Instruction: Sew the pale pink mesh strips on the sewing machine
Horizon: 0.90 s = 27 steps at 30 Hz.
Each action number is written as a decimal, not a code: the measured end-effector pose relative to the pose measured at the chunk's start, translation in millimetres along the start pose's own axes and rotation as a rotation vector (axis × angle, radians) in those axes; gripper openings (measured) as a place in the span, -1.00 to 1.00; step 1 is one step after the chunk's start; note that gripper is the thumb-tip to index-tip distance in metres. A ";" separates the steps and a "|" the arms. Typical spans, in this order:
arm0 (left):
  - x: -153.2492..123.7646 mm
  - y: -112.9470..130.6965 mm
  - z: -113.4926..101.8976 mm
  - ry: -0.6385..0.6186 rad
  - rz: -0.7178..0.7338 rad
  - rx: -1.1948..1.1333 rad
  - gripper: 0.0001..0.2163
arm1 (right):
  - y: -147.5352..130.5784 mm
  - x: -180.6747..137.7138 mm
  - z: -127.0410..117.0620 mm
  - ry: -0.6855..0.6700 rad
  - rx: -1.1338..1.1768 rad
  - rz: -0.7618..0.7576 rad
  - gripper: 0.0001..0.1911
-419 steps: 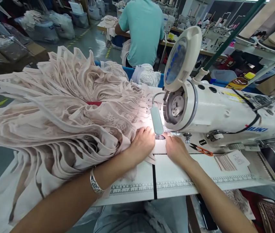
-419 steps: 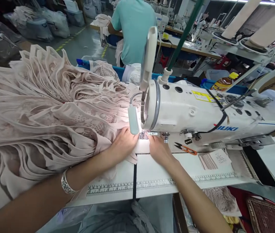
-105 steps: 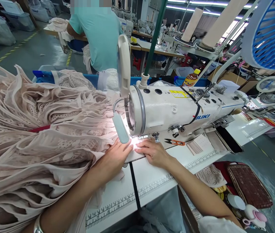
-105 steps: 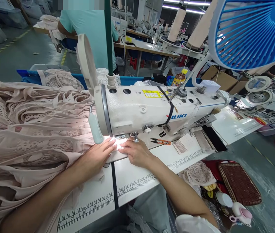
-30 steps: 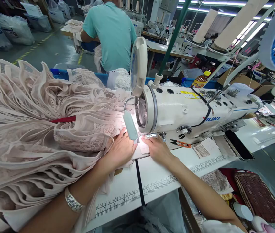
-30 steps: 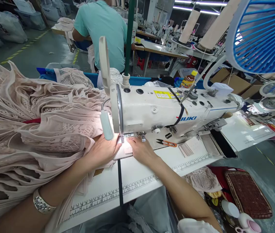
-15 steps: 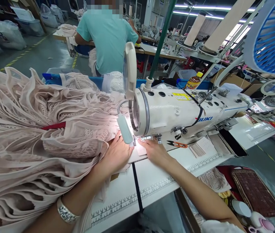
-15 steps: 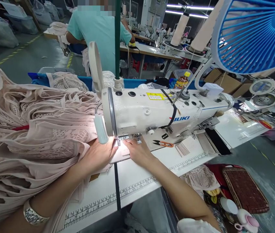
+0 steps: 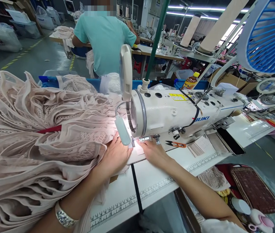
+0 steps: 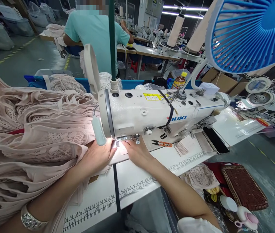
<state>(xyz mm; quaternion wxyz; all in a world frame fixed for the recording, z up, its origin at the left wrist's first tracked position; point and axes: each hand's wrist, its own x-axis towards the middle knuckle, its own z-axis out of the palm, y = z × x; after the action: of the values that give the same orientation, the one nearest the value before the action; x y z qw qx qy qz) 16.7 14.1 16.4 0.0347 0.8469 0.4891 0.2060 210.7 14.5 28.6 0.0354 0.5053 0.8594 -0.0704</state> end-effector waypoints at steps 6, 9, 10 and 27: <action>0.2 0.6 -1.2 0.011 0.014 0.017 -0.73 | 0.4 0.5 0.7 0.018 -0.011 -0.010 -0.40; 0.5 1.2 -2.3 0.016 0.010 0.014 -0.76 | 0.9 0.8 1.5 0.042 -0.015 -0.024 -0.40; 0.6 1.4 -2.5 0.016 0.010 0.014 -0.77 | 1.0 0.9 1.4 0.045 -0.018 -0.028 -0.40; 5.2 2.4 -11.0 -0.068 -0.180 0.052 -0.84 | -3.8 5.5 8.0 0.090 -0.069 -0.026 -0.59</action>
<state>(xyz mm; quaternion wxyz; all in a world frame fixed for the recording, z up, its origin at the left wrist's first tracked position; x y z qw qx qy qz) 16.7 15.6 28.7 0.0479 0.8066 0.5669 0.1604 204.6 16.2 20.4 0.0134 0.4952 0.8685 -0.0183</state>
